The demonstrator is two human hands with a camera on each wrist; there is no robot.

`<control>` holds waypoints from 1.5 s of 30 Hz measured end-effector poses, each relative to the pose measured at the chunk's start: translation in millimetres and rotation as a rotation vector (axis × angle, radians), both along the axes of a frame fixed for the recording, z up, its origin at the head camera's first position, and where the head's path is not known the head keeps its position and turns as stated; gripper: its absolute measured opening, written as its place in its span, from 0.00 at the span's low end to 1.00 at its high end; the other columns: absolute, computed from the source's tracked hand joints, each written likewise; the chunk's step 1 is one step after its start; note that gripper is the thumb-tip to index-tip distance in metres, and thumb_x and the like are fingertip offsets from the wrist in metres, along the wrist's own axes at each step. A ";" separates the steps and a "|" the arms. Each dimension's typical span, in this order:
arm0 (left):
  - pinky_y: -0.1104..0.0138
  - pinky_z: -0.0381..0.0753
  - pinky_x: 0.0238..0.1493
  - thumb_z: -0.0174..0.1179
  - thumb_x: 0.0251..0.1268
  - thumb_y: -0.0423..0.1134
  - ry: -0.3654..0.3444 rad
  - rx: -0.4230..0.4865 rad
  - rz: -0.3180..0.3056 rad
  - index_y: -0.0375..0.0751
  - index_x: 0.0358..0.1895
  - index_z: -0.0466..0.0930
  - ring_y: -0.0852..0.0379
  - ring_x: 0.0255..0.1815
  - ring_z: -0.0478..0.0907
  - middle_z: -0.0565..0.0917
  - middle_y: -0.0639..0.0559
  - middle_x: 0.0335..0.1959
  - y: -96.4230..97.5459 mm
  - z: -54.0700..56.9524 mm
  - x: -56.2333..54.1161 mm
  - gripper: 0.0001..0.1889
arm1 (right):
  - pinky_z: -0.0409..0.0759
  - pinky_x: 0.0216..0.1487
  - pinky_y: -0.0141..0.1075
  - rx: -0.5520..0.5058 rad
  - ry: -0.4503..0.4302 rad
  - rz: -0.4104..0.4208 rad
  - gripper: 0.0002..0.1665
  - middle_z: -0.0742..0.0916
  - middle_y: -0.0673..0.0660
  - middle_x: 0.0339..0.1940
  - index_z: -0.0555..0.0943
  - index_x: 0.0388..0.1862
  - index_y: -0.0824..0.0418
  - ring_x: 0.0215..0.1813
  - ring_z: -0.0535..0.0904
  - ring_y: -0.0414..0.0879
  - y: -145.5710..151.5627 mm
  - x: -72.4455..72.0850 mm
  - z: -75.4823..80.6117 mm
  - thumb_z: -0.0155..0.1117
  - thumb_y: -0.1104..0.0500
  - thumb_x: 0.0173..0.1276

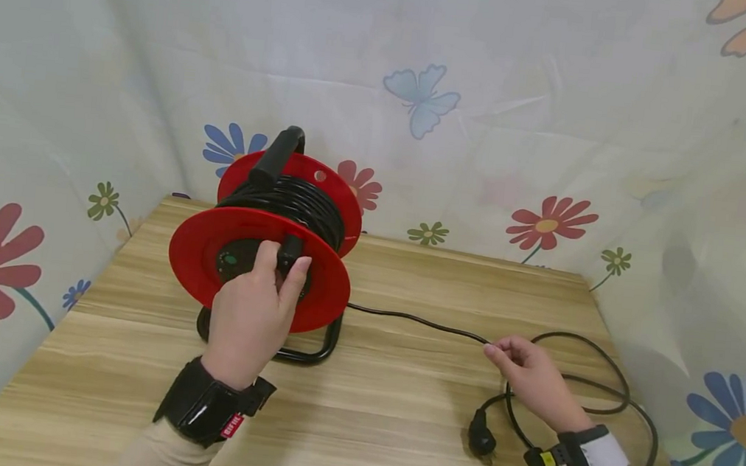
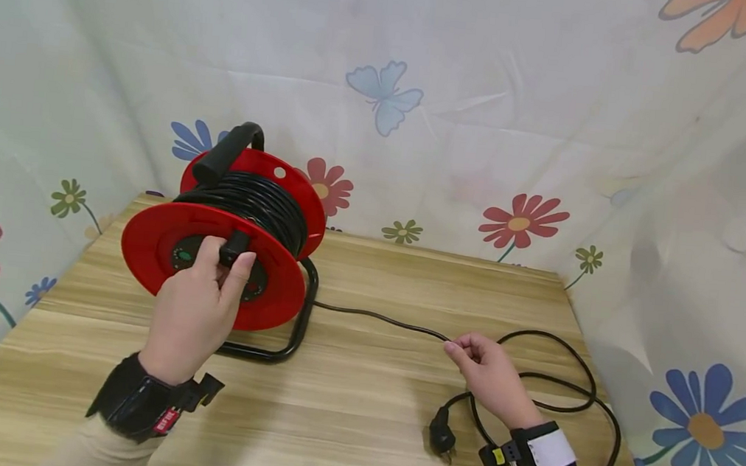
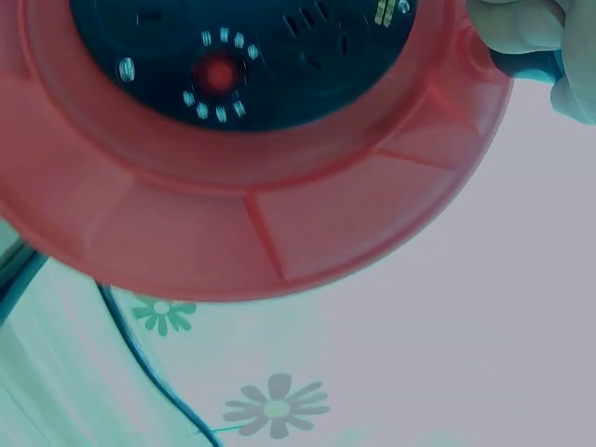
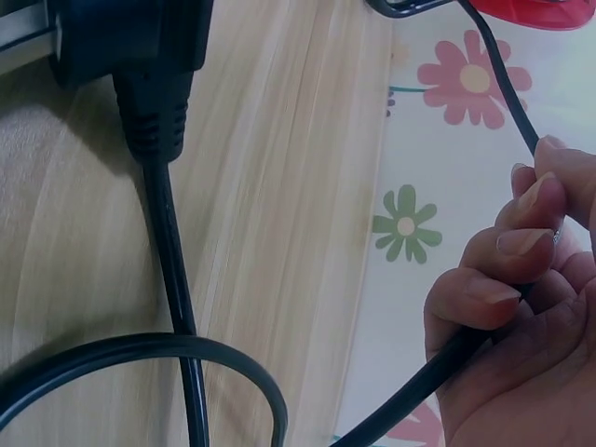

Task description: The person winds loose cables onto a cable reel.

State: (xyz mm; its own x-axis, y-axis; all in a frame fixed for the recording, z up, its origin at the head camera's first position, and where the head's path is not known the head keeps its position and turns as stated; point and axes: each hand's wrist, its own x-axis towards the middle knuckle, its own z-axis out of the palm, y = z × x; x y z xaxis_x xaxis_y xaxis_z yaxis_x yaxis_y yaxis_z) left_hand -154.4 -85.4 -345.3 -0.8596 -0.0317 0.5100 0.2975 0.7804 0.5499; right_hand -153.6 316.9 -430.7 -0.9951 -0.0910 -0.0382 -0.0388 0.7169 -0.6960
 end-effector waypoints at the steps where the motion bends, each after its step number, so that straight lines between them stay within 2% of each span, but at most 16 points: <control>1: 0.65 0.64 0.14 0.54 0.72 0.49 -0.003 -0.001 -0.002 0.39 0.41 0.65 0.56 0.11 0.64 0.69 0.52 0.15 2.2 -0.8 0.3 0.16 | 0.69 0.25 0.36 -0.003 -0.006 0.001 0.27 0.76 0.55 0.28 0.77 0.43 0.62 0.28 0.70 0.46 -1.0 -0.2 0.0 0.55 0.38 0.70; 10: 0.66 0.61 0.11 0.52 0.72 0.52 0.003 -0.023 -0.023 0.39 0.41 0.65 0.59 0.09 0.62 0.67 0.55 0.13 14.0 -9.2 2.4 0.18 | 0.72 0.25 0.36 -0.012 -0.006 0.038 0.27 0.77 0.54 0.27 0.78 0.43 0.60 0.26 0.72 0.46 -8.3 -3.1 -3.9 0.56 0.37 0.69; 19: 0.66 0.62 0.12 0.52 0.72 0.52 -0.042 -0.055 -0.038 0.39 0.43 0.66 0.60 0.09 0.62 0.66 0.57 0.12 21.1 -15.2 4.6 0.18 | 0.70 0.24 0.35 -0.008 -0.002 0.066 0.24 0.77 0.52 0.27 0.79 0.41 0.60 0.25 0.70 0.44 -15.4 -3.1 -4.4 0.56 0.39 0.70; 29: 0.67 0.60 0.11 0.56 0.70 0.51 -0.003 -0.091 -0.033 0.38 0.43 0.66 0.60 0.08 0.60 0.64 0.56 0.10 27.4 -23.9 4.5 0.19 | 0.70 0.24 0.36 -0.004 -0.001 0.104 0.24 0.77 0.53 0.27 0.79 0.44 0.60 0.23 0.70 0.43 -20.3 -4.1 -2.2 0.55 0.40 0.71; 36: 0.67 0.59 0.11 0.56 0.70 0.50 -0.006 -0.113 -0.037 0.39 0.43 0.65 0.60 0.08 0.59 0.63 0.56 0.09 31.1 -28.1 5.9 0.18 | 0.71 0.23 0.35 0.002 -0.014 0.083 0.23 0.77 0.53 0.27 0.79 0.43 0.59 0.23 0.71 0.44 -19.4 -3.7 -5.0 0.55 0.40 0.71; 45: 0.66 0.59 0.11 0.51 0.72 0.53 -0.024 -0.136 -0.056 0.41 0.40 0.65 0.60 0.08 0.60 0.63 0.56 0.09 34.5 -34.1 7.7 0.17 | 0.69 0.22 0.35 -0.002 -0.018 0.102 0.24 0.79 0.57 0.28 0.79 0.43 0.60 0.22 0.69 0.44 -25.1 -3.6 -0.1 0.54 0.40 0.72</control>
State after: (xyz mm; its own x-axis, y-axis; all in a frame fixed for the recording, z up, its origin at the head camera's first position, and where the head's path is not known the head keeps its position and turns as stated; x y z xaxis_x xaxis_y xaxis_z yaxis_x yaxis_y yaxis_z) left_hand -146.8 -51.0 -379.5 -0.8702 0.0848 0.4853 0.3306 0.8309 0.4477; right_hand -157.2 291.9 -430.8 -0.9798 -0.1922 -0.0555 -0.0995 0.7087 -0.6984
